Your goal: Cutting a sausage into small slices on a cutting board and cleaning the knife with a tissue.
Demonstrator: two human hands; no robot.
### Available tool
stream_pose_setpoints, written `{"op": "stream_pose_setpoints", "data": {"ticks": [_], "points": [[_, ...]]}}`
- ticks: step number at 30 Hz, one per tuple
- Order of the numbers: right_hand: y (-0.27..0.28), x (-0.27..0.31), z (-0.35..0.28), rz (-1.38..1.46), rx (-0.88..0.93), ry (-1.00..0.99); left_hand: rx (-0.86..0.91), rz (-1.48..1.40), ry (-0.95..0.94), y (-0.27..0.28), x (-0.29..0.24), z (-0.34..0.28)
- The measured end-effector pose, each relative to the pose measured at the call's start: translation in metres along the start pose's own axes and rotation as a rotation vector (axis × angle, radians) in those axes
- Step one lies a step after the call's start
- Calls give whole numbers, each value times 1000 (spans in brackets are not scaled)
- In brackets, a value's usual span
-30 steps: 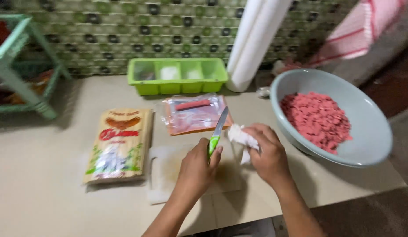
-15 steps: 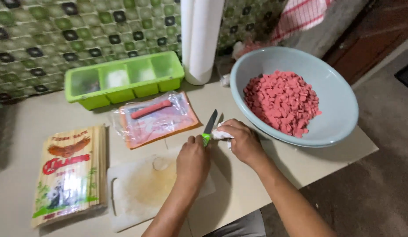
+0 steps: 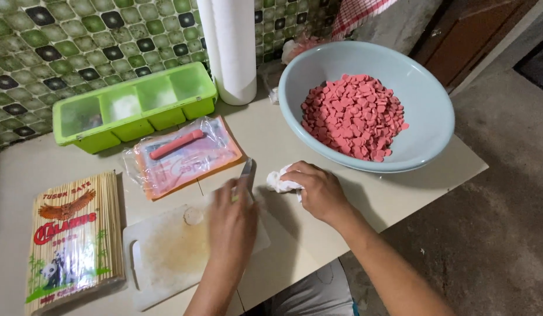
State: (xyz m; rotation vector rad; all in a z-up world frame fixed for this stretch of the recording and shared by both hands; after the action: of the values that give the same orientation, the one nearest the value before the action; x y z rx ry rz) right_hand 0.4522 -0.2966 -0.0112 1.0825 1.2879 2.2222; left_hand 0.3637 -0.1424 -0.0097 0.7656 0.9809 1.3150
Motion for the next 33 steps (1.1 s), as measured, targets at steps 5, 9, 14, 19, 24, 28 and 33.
{"op": "stream_pose_setpoints", "data": {"ticks": [5,9,14,19,24,28,33], "points": [[4,-3,3,16,-4,-21,-14,-330,-172,-85,-15,35],[9,-11,1,137,-33,-3,-118,-303,-162,-78,-16,39],[17,-5,-19,220,-29,55,-60,-203,-261,-59,-41,24],[28,-8,-71,303,-154,127,75,-246,-294,-48,-79,-14],[43,4,-119,319,-155,110,99,-254,-380,-22,-111,-52],[57,18,-152,315,-218,102,100,-356,-358,-13,-126,-71],[47,17,-204,200,-157,-14,135,-378,-429,-21,-148,-115]]}}
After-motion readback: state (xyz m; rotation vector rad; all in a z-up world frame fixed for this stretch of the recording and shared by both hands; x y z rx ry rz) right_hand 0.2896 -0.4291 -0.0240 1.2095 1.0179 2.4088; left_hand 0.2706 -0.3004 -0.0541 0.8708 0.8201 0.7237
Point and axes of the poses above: each hand's wrist, its own z-axis towards the middle knuckle, its own y-axis out of the back of the hand, x = y × z, the point moved 8 cm from there along z, towards the middle knuckle, and after that the axes turned 4 degrees about -x, right-handed, at the moved point
